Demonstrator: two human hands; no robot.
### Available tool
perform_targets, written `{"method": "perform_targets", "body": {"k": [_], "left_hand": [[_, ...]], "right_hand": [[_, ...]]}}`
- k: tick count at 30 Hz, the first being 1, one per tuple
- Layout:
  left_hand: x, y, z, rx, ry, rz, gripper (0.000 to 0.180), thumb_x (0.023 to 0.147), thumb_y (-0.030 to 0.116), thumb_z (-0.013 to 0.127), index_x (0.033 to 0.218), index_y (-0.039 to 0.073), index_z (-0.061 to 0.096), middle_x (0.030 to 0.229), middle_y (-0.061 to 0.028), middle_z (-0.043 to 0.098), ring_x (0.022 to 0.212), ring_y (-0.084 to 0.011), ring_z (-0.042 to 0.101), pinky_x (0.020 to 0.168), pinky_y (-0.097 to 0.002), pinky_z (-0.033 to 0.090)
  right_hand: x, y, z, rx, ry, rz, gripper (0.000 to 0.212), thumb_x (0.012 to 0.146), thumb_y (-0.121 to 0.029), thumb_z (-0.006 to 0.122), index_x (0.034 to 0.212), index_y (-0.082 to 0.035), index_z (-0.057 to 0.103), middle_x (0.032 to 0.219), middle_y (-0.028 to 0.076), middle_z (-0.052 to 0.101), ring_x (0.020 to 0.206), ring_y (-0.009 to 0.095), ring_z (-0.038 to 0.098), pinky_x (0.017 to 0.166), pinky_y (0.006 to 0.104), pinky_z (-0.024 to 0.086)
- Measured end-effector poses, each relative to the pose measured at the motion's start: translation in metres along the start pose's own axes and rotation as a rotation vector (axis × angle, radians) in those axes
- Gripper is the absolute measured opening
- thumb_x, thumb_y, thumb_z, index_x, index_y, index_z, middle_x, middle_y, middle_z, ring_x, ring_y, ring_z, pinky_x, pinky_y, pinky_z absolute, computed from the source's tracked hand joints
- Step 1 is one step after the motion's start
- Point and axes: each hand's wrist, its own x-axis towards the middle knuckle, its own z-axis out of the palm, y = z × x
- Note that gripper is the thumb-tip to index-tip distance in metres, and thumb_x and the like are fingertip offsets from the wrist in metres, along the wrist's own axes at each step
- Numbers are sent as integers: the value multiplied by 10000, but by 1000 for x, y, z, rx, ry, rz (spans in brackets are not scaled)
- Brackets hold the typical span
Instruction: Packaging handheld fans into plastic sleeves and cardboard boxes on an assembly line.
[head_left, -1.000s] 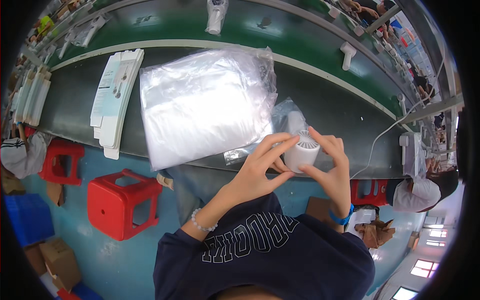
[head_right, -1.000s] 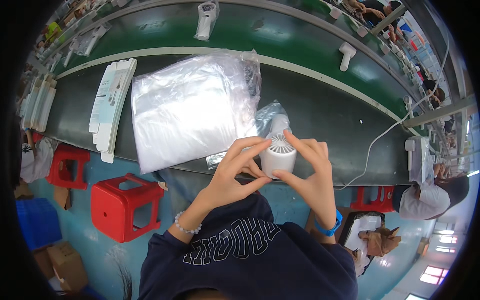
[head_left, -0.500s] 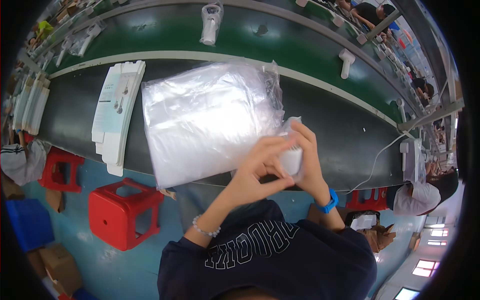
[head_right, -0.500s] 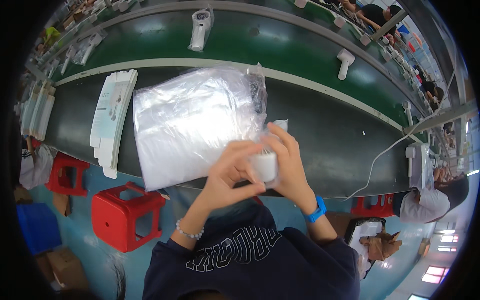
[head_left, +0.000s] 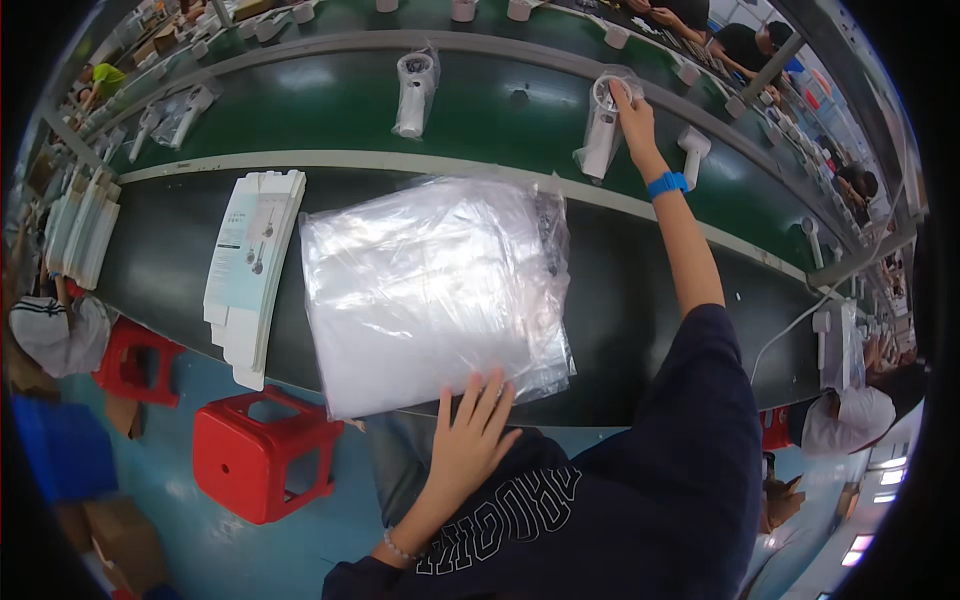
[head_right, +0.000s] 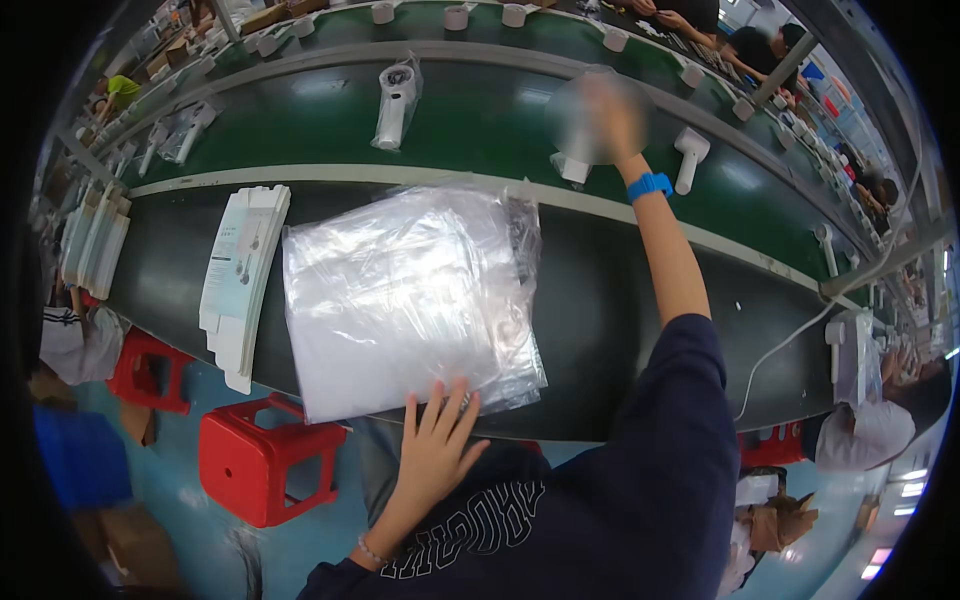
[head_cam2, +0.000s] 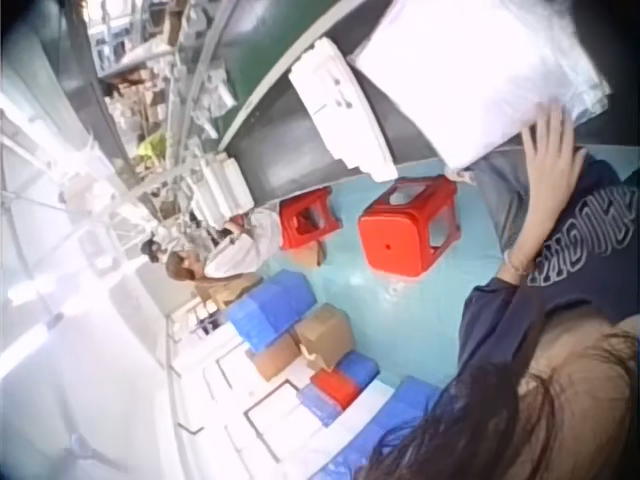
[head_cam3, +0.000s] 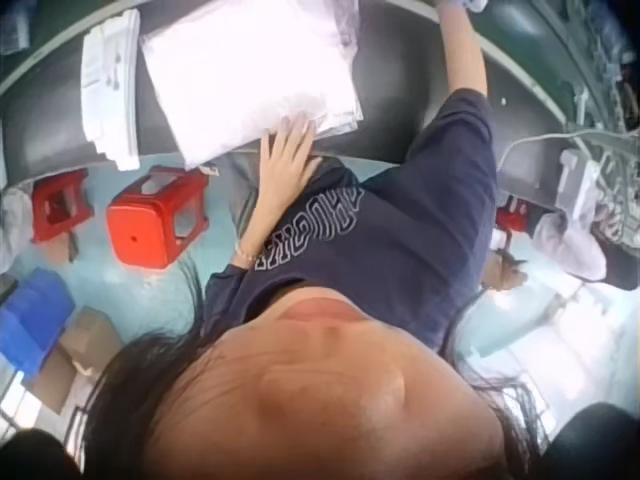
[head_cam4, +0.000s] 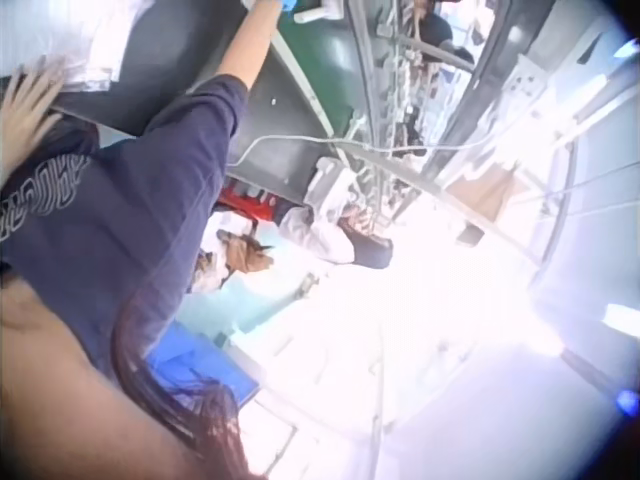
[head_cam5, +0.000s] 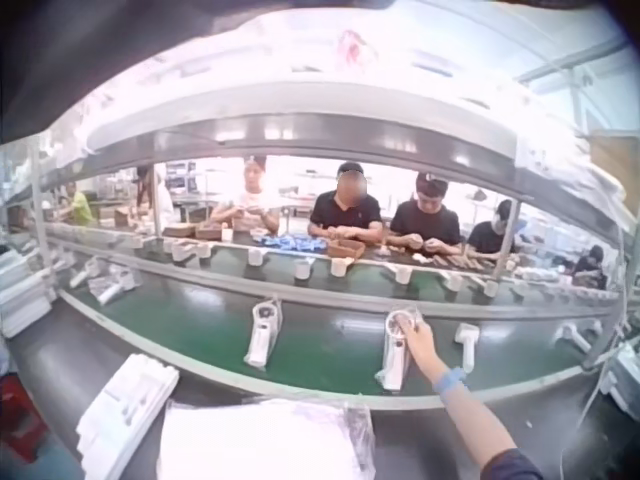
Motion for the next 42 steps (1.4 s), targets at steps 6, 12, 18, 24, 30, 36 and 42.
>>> {"method": "perform_targets", "body": {"k": [6, 12, 18, 24, 30, 36, 42], "left_hand": [[0, 6, 3, 76, 15, 22, 551, 805, 231, 705, 1315, 106, 536, 1430, -80, 457, 1335, -271, 415, 1074, -604, 261], [-5, 1, 1, 26, 154, 86, 295, 794, 104, 666, 1089, 108, 678, 1205, -38, 638, 1198, -233, 561, 1023, -529, 369], [-5, -6, -9, -62, 238, 148, 238, 779, 71, 623, 1003, 89, 702, 1085, -34, 688, 1118, -190, 616, 912, -351, 473], [-3, -1, -18, -317, 374, 165, 250, 776, 35, 625, 1023, 7, 647, 1011, -120, 686, 889, -227, 698, 669, -302, 581], [8, 17, -17, -593, 341, 113, 81, 765, 4, 665, 839, 1, 632, 1028, -105, 695, 840, -222, 694, 679, -309, 579], [19, 24, -24, -789, 366, 131, 93, 773, -4, 679, 866, 4, 685, 973, -104, 704, 846, -224, 693, 717, -292, 567], [30, 20, -48, -1001, 361, -118, 281, 764, -50, 719, 1036, 18, 698, 1058, -103, 674, 921, -169, 669, 727, -262, 579]], "right_hand": [[68, 54, 1, -260, -26, -337, 458, 848, -469, 627, 1013, -48, 699, 929, 144, 712, 856, 300, 675, 800, 363, 500], [87, 80, -68, -1257, 21, -263, 568, 830, -382, 629, 1337, -169, 486, 1339, 120, 530, 1246, 349, 486, 1000, 504, 420], [111, 172, -131, -1138, 74, -213, 627, 783, -296, 637, 1358, -140, 442, 1328, 156, 513, 1240, 389, 472, 996, 534, 417], [78, 132, -118, -1124, 229, -418, 564, 762, -240, 671, 1289, -131, 503, 1206, 161, 574, 1111, 389, 546, 901, 515, 468], [-19, 2, -132, -1277, 297, -758, 563, 699, -256, 774, 1214, -161, 567, 1218, 78, 541, 1039, 343, 555, 820, 464, 468], [-81, -13, -149, -979, 24, -692, 505, 752, -162, 750, 1205, -86, 537, 1147, 139, 574, 1040, 378, 562, 851, 446, 462], [-170, -66, -156, -531, -230, -458, 472, 821, -164, 704, 1246, -58, 528, 1045, 140, 640, 954, 224, 632, 840, 332, 484]]}}
